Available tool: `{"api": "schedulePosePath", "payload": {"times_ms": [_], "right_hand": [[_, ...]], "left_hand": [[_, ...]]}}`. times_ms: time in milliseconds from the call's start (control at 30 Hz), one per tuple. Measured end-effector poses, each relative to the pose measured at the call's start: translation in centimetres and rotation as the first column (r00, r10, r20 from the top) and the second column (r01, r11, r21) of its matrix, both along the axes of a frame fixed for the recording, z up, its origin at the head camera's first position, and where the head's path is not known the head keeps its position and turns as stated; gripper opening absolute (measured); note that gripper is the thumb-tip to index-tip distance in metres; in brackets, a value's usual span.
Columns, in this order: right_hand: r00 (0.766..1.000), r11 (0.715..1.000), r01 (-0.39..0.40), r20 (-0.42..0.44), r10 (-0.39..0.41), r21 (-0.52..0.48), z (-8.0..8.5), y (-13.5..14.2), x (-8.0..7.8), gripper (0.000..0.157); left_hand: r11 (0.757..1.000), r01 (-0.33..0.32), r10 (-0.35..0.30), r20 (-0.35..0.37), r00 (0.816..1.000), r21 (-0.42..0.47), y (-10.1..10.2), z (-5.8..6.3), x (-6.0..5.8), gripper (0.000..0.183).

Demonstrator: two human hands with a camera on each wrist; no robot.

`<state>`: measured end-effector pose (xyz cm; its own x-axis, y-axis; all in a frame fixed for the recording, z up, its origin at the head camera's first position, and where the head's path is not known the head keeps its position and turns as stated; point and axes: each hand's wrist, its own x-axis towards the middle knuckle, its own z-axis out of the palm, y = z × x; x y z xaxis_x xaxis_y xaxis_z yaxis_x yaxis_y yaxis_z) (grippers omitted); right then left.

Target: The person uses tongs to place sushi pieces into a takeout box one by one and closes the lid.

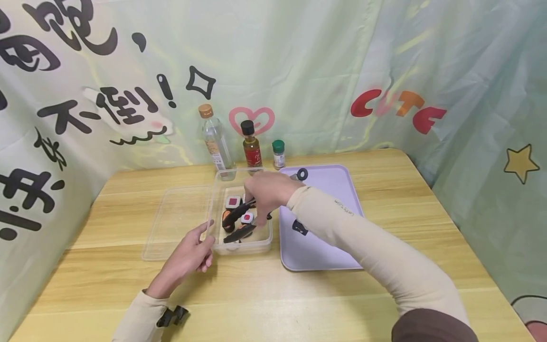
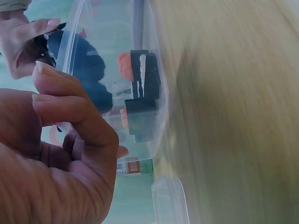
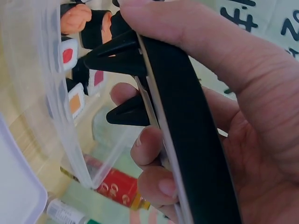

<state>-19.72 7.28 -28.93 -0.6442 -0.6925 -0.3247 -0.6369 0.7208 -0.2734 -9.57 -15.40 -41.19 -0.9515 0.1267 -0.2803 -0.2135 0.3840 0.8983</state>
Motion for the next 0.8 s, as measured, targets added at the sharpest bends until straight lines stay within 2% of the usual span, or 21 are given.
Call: {"api": "schedulePosePath", "payload": {"times_ms": [167, 467, 633, 800], "right_hand": [[1.000, 0.997, 0.029, 0.001, -0.029, -0.069, 0.5, 2.0, -0.1, 0.058], [0.988, 0.964, 0.154, 0.024, -0.152, -0.215, 0.7, 6.8, 0.0, 0.064], [0.961, 0.919, 0.277, 0.061, -0.271, -0.280, 0.2, 9.9, 0.1, 0.068], [0.907, 0.844, 0.420, 0.127, -0.401, -0.333, -0.6, 12.7, 0.5, 0.079]], "left_hand": [[1.000, 0.000, 0.000, 0.003, 1.000, 0.001, 0.0, 0.0, 0.1, 0.063], [1.000, -0.002, 0.002, -0.001, 1.000, 0.000, -0.1, 0.1, 0.0, 0.063], [1.000, 0.000, 0.000, -0.001, 1.000, 0.000, -0.1, 0.1, 0.0, 0.064], [1.000, 0.002, -0.002, -0.002, 1.000, 0.002, -0.1, 0.1, 0.1, 0.063]]}}
